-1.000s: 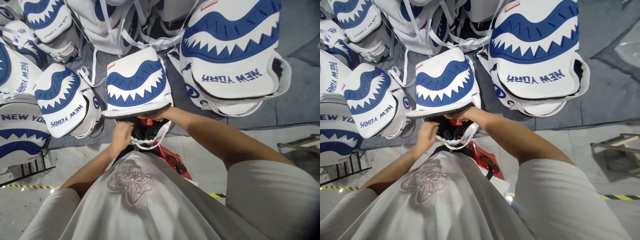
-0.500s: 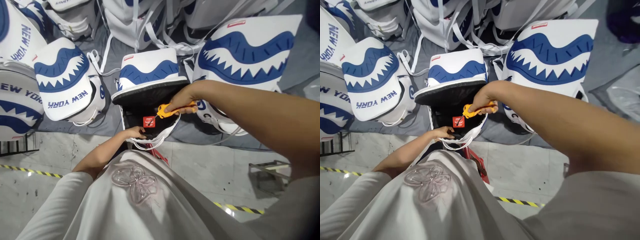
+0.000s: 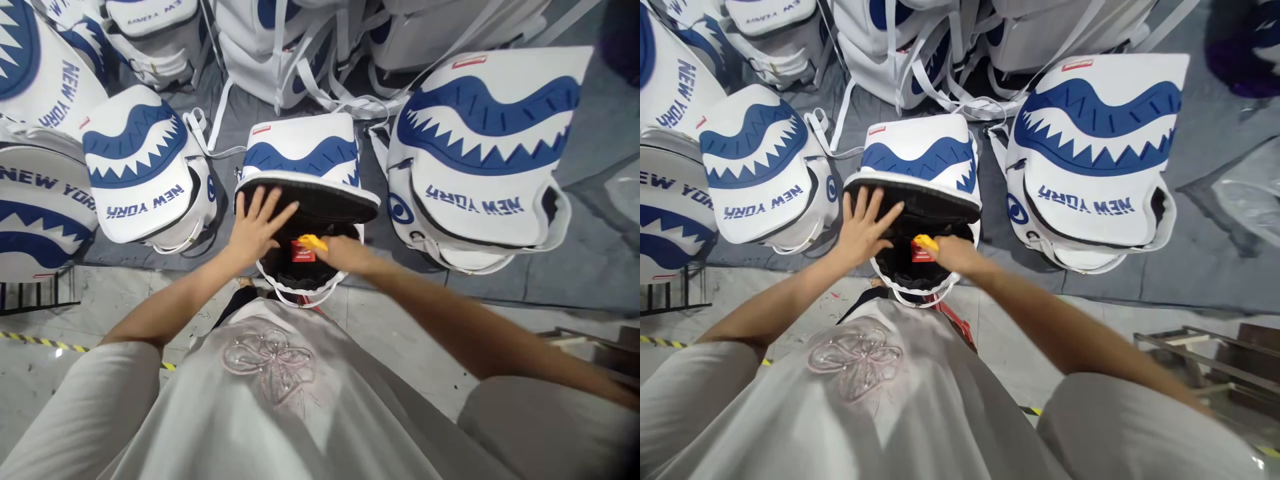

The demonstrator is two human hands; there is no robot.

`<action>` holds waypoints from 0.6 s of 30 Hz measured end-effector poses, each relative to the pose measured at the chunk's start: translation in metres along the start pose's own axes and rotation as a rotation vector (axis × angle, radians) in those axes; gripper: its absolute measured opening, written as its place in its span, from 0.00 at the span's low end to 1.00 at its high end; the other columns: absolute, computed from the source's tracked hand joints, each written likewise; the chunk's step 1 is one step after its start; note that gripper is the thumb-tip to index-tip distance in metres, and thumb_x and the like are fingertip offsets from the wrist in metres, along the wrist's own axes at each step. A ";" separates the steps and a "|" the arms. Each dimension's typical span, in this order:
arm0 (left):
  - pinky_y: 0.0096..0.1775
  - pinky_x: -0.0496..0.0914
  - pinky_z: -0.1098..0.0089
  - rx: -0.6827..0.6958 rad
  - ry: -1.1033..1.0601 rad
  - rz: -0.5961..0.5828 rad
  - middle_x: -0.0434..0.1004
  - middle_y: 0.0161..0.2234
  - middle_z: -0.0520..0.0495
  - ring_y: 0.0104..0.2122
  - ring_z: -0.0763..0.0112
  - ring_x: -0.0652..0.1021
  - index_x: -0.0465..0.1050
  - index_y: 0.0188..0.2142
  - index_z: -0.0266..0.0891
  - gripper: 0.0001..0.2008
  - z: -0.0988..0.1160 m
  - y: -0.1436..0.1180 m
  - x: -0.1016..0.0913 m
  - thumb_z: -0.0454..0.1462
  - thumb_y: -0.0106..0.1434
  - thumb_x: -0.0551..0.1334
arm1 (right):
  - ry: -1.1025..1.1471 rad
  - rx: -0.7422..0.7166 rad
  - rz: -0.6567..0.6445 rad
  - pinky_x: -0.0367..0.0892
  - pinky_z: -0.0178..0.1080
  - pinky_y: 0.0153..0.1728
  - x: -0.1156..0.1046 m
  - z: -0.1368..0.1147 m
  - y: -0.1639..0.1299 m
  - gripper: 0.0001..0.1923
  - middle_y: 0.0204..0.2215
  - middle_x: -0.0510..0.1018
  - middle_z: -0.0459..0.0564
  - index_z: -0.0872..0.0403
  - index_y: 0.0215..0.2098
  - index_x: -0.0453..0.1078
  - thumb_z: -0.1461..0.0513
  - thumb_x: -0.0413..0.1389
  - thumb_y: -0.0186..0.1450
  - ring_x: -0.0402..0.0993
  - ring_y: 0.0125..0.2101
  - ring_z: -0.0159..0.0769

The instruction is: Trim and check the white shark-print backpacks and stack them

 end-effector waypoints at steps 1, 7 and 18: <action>0.65 0.38 0.35 -0.034 0.030 -0.009 0.44 0.73 0.40 0.71 0.39 0.43 0.50 0.71 0.52 0.48 -0.014 0.014 0.003 0.48 0.57 0.72 | -0.020 -0.009 0.042 0.69 0.42 0.40 0.018 -0.009 -0.003 0.27 0.41 0.81 0.64 0.58 0.53 0.71 0.45 0.48 0.73 0.80 0.41 0.49; 0.64 0.53 0.43 -0.101 0.071 -0.179 0.47 0.71 0.29 0.69 0.40 0.54 0.40 0.73 0.40 0.56 -0.046 0.057 0.042 0.41 0.55 0.73 | -0.110 -0.058 0.205 0.67 0.38 0.38 0.077 -0.032 0.005 0.26 0.43 0.82 0.64 0.58 0.60 0.64 0.50 0.43 0.75 0.81 0.42 0.47; 0.47 0.72 0.53 -0.311 -0.083 -0.054 0.81 0.45 0.36 0.46 0.43 0.80 0.64 0.66 0.43 0.32 -0.047 0.058 0.009 0.39 0.62 0.63 | -0.100 0.055 0.276 0.66 0.39 0.37 0.071 -0.004 -0.018 0.24 0.41 0.81 0.64 0.58 0.57 0.66 0.50 0.44 0.74 0.81 0.40 0.50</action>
Point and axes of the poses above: each hand's wrist, its own y-axis towards the middle knuckle, its own x-axis out of the palm, z = x × y, the point moved 10 cm from there along y, towards the middle knuckle
